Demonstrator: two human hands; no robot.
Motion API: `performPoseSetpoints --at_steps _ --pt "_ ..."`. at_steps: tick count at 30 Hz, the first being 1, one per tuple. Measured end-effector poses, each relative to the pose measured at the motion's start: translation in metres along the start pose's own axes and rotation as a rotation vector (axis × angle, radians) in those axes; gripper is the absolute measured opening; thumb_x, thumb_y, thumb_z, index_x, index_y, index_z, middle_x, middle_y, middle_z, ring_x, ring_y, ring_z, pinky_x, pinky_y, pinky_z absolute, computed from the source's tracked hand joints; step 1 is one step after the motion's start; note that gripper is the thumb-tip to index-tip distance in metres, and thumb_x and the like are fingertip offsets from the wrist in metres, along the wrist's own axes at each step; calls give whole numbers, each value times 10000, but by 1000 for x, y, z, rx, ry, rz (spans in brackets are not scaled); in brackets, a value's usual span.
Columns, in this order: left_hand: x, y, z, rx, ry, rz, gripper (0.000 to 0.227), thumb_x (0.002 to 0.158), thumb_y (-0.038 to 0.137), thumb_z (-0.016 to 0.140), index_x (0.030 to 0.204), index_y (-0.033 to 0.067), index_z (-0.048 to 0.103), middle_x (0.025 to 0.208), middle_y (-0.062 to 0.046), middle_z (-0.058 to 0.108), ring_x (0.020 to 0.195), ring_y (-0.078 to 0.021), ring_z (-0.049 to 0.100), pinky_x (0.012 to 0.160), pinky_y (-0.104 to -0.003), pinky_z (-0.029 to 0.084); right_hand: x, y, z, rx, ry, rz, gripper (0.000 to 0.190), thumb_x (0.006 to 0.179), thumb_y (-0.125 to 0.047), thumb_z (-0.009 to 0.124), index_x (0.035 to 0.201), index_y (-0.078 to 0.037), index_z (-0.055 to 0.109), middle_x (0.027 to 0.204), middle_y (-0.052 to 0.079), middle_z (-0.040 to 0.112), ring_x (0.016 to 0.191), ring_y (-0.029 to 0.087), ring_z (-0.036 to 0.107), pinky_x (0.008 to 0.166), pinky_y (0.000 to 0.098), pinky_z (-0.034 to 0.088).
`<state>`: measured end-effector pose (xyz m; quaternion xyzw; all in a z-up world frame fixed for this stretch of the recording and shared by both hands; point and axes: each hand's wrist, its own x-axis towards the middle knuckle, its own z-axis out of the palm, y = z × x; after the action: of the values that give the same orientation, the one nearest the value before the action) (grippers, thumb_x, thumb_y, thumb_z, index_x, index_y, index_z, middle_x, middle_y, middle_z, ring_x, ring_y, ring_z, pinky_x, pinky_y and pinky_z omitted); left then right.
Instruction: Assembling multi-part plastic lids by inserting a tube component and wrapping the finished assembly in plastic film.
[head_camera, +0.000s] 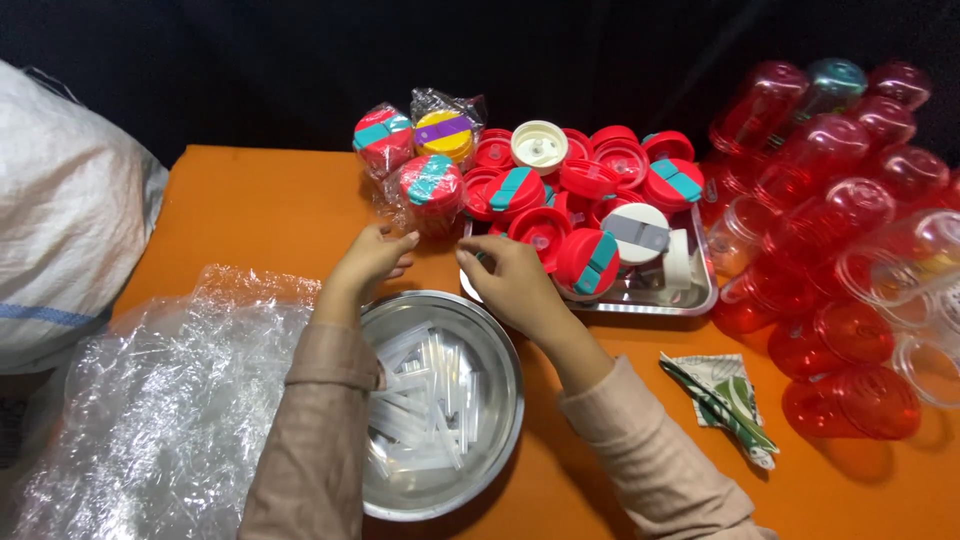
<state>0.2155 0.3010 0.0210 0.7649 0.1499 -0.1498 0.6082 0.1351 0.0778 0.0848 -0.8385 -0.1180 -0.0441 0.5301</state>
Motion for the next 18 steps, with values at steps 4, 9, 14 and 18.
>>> performPoseSetpoints --at_steps 4,9,14,18 --pt "-97 61 -1 -3 -67 41 878 929 391 694 1526 -94 272 1426 -315 512 1139 -439 662 907 -535 547 -50 -32 -38 140 10 -22 274 931 -213 694 1164 -100 782 1021 154 794 969 256 760 794 381 605" --pt "-191 81 19 -56 -83 254 732 933 417 661 1492 4 430 1292 -142 588 1030 -255 668 843 -394 582 -118 -26 -91 238 48 1 261 958 -139 673 1192 -92 776 1050 130 810 965 184 751 855 375 618" --pt "-237 52 78 -127 -241 419 553 960 229 637 1475 82 495 1243 -119 662 1000 -199 678 872 -320 552 -180 24 -127 323 135 99 267 976 -134 650 1197 -40 766 1059 161 806 865 210 770 848 378 619" --pt "-260 31 141 -177 -432 392 504 977 251 615 1451 107 524 1260 -119 679 1035 -200 680 910 -294 508 -227 69 -148 416 226 214 257 995 -145 641 1169 6 754 1062 165 800 870 201 765 861 328 598"
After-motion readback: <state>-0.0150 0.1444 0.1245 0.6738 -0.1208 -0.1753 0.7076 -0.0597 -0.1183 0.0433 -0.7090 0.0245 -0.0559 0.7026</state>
